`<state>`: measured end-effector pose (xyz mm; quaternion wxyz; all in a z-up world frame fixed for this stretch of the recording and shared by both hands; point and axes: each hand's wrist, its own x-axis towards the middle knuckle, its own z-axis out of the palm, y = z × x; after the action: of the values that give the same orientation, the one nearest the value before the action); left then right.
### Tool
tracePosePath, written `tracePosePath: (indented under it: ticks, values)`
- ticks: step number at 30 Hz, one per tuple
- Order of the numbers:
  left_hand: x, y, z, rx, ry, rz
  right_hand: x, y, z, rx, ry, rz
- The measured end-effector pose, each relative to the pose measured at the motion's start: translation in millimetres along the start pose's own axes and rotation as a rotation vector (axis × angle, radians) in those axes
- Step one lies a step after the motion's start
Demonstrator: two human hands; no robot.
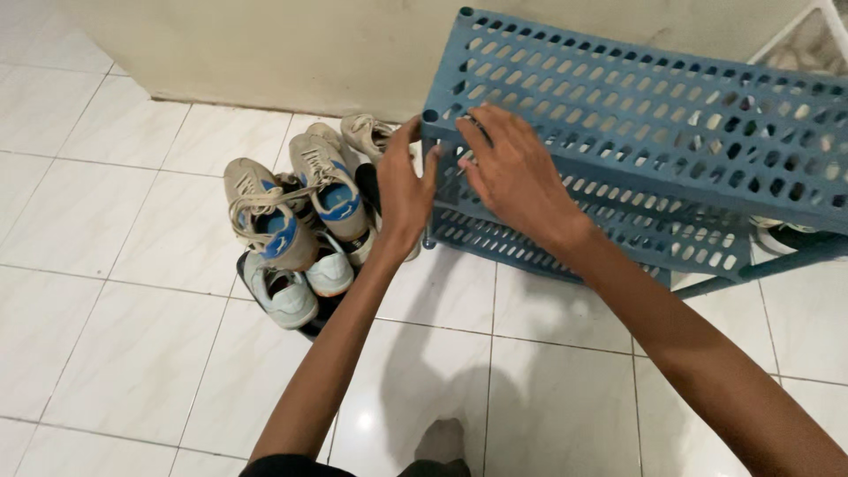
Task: The person assembles a blue plastic shoe rack by inserting pegs into the shelves and stacking them. Then the person places several pairs of shoes from the floor onto the assembled rack.
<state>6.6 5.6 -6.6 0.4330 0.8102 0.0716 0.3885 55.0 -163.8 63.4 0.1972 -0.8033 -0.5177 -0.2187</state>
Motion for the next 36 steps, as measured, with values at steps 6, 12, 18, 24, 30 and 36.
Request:
tracePosePath:
  ticks: [6, 12, 18, 24, 30, 36]
  values:
    - [16, -27, 3, -0.110, -0.147, 0.014, 26, 2, 15, -0.069, -0.006, -0.070]
    - [10, -15, -4, -0.114, -0.130, -0.009, 25, 8, 28, -0.042, 0.030, -0.051]
    - [6, -5, -6, -0.103, -0.087, -0.018, 21, 8, 38, -0.183, 0.054, -0.065]
    - [-4, 0, 4, 0.008, -0.028, -0.070, 19, 8, 40, -0.113, 0.094, -0.061]
    - [-14, 1, 13, -0.008, -0.009, -0.106, 15, 7, 36, -0.095, 0.124, -0.053]
    - [11, -25, -13, -0.278, -0.338, -0.046, 28, 8, 23, 0.024, 0.053, -0.034]
